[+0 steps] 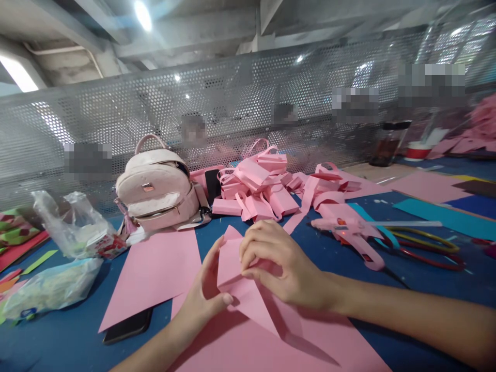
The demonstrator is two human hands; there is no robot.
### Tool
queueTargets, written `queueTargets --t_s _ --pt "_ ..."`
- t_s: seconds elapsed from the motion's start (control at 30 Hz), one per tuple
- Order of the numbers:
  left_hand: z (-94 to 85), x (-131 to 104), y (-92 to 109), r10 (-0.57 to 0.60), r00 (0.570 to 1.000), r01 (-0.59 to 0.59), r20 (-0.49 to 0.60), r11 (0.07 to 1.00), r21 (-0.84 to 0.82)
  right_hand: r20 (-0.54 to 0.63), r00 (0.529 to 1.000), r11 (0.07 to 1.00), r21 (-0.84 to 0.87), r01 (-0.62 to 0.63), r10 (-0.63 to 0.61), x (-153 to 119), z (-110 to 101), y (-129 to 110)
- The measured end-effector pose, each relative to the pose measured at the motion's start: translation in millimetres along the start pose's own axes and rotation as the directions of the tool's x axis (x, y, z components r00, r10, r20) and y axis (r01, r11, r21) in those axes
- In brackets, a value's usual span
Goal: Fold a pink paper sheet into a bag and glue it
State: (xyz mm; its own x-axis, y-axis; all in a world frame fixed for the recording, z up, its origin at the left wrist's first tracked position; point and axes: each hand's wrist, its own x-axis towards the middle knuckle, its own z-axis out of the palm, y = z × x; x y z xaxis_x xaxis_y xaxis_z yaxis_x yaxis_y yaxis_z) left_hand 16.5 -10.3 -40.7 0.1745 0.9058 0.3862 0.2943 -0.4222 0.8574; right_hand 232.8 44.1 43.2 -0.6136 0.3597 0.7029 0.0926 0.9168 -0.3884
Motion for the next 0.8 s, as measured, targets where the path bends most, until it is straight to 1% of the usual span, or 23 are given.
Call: queueTargets --t_s 0.07,0.17,0.23,0.33,0.4,0.53,0.63,0.7,0.8 --pt "0.8 0.5 1.8 0.014 1.000 -0.015 -0.022 1.000 -0.019 0.004 1.000 1.000 -0.005 -0.008 0.008 -0.1 0.5 0.6" --pt "0.6 1.1 4.3 -0.053 0.998 0.053 0.018 0.998 -0.031 0.004 0.999 0.999 -0.016 -0.036 0.036 -0.4 2.4 2.9" --pt "0.9 1.0 1.8 -0.074 0.997 0.074 0.011 0.997 -0.032 0.004 0.999 0.999 -0.028 -0.044 0.044 -0.6 3.8 5.2" --pt "2.9 -0.1 -7.0 -0.012 0.997 0.012 -0.076 1.000 -0.003 0.005 0.999 0.998 -0.043 -0.040 0.041 -0.8 4.8 8.9" --pt "3.9 -1.4 -9.5 0.024 0.994 -0.018 -0.107 0.998 0.055 0.002 0.999 0.998 -0.045 -0.050 0.050 -1.0 4.9 11.1" --pt "2.8 -4.7 0.7 0.068 0.996 -0.055 -0.058 0.979 0.194 -0.015 0.994 0.994 -0.002 -0.112 0.112 -1.3 4.7 14.6" --pt "2.9 -6.1 5.5 0.075 0.997 -0.068 -0.021 0.966 0.248 -0.010 0.988 0.987 0.044 -0.156 0.156 -1.3 4.7 16.4" --pt "4.3 -5.5 1.1 0.052 0.998 -0.043 -0.033 0.975 0.219 -0.007 0.987 0.986 0.051 -0.159 0.159 -1.3 4.6 17.0" --pt "7.2 -2.4 -11.7 0.006 0.995 0.002 -0.097 0.997 0.082 -0.031 0.988 0.986 0.077 -0.150 0.153 -1.5 4.2 17.0"
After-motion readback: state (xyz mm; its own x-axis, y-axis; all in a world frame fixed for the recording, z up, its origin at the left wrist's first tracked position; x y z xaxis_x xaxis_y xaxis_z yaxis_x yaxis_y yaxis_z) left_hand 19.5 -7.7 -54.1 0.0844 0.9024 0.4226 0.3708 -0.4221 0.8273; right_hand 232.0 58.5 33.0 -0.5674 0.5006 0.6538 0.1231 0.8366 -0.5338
